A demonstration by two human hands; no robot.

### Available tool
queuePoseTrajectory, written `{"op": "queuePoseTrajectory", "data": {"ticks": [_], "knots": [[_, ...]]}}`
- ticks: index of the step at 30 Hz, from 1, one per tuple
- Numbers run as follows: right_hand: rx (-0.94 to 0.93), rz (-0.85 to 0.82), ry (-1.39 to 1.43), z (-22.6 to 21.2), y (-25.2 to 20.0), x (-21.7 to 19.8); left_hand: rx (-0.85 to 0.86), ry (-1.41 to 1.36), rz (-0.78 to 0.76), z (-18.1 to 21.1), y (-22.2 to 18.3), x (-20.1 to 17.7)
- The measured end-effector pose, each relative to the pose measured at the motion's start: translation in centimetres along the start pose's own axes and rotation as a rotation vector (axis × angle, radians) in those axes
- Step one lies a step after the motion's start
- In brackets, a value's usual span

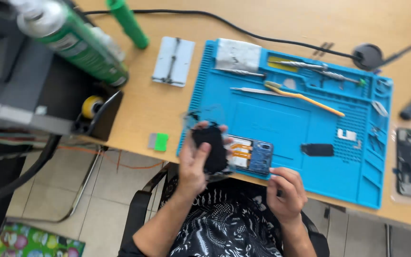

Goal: Disassembling a mobile phone by removing internal screws with an electric screwdriver and scraping off old adhesive residue.

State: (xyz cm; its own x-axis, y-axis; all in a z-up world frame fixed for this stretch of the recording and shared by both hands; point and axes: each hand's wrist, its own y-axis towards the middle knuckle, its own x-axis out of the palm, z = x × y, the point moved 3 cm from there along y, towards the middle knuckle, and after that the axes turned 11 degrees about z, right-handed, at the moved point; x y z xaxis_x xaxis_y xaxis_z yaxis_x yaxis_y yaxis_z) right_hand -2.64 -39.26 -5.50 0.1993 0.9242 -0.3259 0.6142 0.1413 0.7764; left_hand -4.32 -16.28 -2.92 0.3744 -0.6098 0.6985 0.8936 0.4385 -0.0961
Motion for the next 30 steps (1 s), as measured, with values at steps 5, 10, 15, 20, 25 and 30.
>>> {"op": "queuePoseTrajectory", "data": {"ticks": [5, 10, 15, 20, 25, 30], "knots": [[-0.048, -0.036, 0.012, 0.0, -0.8, 0.5, -0.034, -0.05, 0.017, -3.1, -5.0, -0.3], [-0.072, -0.041, 0.054, 0.1, -0.8, 0.6, -0.01, -0.085, 0.079, -2.7, -6.1, -0.7], [-0.065, -0.071, 0.008, 0.2, -1.2, 0.6, 0.267, -0.245, 0.362, 2.3, -3.4, -5.5], [0.009, -0.408, -0.163, -0.1, 2.6, 1.4, 0.208, -0.169, 0.433, 6.9, -1.1, -9.5], [-0.032, -0.738, -0.271, 1.5, 5.8, 3.5, 0.206, -0.115, 0.343, 7.0, 1.2, -10.1], [-0.133, -0.714, -0.22, 2.2, 7.6, 4.4, 0.224, -0.056, 0.417, 7.2, 3.7, -10.2]]}}
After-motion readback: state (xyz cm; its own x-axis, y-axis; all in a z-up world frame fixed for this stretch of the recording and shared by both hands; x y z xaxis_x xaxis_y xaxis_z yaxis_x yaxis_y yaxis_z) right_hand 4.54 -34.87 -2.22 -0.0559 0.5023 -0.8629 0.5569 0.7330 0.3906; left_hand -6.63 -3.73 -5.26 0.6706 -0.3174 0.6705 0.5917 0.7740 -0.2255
